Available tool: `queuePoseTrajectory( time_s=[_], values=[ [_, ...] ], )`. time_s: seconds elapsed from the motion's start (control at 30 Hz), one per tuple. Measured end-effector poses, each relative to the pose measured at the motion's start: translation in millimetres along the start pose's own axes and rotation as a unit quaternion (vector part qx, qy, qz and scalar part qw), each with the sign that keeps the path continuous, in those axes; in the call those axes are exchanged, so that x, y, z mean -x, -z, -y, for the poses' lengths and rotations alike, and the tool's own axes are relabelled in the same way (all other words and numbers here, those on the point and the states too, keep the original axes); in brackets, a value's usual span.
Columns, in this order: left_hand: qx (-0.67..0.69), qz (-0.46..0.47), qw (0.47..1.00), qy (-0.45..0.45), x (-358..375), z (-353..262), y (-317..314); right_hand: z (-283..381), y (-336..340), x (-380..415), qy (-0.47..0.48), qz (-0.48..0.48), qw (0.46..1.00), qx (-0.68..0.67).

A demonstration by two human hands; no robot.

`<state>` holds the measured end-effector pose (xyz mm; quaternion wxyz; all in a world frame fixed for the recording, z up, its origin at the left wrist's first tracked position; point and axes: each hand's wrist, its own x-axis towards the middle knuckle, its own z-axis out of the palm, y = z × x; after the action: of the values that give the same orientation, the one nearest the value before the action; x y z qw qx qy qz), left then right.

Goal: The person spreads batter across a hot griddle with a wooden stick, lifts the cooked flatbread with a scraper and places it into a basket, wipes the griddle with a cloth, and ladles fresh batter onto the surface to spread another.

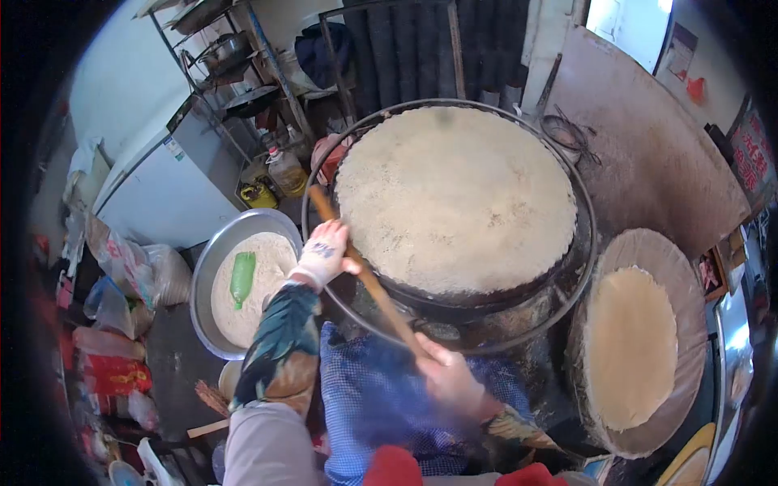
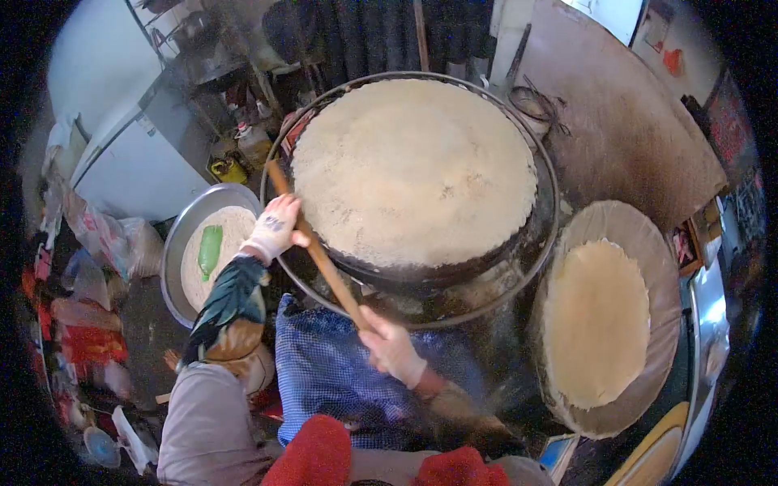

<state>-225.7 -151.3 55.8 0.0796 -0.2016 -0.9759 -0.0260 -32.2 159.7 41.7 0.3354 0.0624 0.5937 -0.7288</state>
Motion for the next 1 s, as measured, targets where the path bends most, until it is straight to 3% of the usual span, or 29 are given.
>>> queuePoseTrajectory(
  time_s=[0.07,0.17,0.23,0.27,0.3,0.33,0.4,0.47,0.5,0.53,0.6,0.63,0.73,0.8,0.87,0.9,0.97,1.0],
  values=[
    [-0.037,-0.005,0.999,-0.02,56.6,12.2,-1.3,13.7,-15.4,22.5,-0.025,0.01,0.993,0.118],
    [-0.014,-0.078,0.997,-0.013,93.9,-37.6,8.0,-52.2,7.1,57.2,0.226,-0.034,0.941,0.25],
    [0.035,-0.094,0.994,-0.048,79.5,-107.1,22.5,-84.4,44.0,108.3,0.242,-0.094,0.886,0.384],
    [0.044,-0.09,0.992,-0.077,61.1,-145.0,28.7,-46.1,44.7,150.0,0.029,-0.124,0.953,0.276],
    [0.101,-0.071,0.985,-0.123,35.1,-183.3,36.8,-95.3,70.3,171.9,0.126,-0.191,0.937,0.265],
    [0.157,-0.053,0.972,-0.169,6.5,-219.1,40.3,-107.4,77.6,197.4,0.058,-0.261,0.939,0.216],
    [0.219,-0.045,0.941,-0.255,-39.1,-280.1,22.5,-109.8,75.0,228.3,-0.054,-0.365,0.929,-0.01],
    [0.046,0.109,0.947,-0.3,-63.2,-317.8,-14.8,-76.4,60.9,232.7,-0.103,-0.338,0.935,-0.043],
    [0.034,0.104,0.951,-0.291,-67.6,-320.0,-27.3,-64.4,60.6,233.7,-0.148,-0.302,0.939,-0.078],
    [0.051,0.098,0.955,-0.276,-72.0,-313.6,-21.6,-64.2,69.2,234.3,-0.147,-0.305,0.938,-0.076],
    [0.053,0.13,0.96,-0.242,-70.3,-290.1,-9.8,-76.1,80.7,228.1,-0.039,-0.107,0.967,-0.23],
    [0.053,0.094,0.967,-0.231,-61.3,-275.2,-14.4,-84.6,81.0,220.7,-0.04,-0.064,0.941,-0.329],
    [0.035,0.055,0.981,-0.181,-44.0,-222.6,-13.7,-71.4,78.7,184.7,-0.07,0.039,0.923,-0.377],
    [0.014,0.035,0.989,-0.142,-29.2,-175.3,-24.8,-51.6,63.6,156.5,-0.071,0.036,0.939,-0.336],
    [-0.005,0.032,0.995,-0.096,-8.3,-129.8,-15.4,-43.6,51.3,124.0,-0.042,0.024,0.992,-0.113],
    [-0.016,0.021,0.997,-0.067,6.0,-111.1,-11.0,-50.0,44.4,107.6,-0.043,0.028,0.993,-0.11],
    [-0.02,-0.039,0.999,-0.024,40.6,-77.5,-3.9,-56.7,33.4,73.9,0.146,-0.02,0.977,0.151],
    [-0.003,-0.067,0.998,0.001,58.4,-64.1,-1.4,-39.8,26.9,71.0,0.154,-0.014,0.976,0.154]
  ],
)
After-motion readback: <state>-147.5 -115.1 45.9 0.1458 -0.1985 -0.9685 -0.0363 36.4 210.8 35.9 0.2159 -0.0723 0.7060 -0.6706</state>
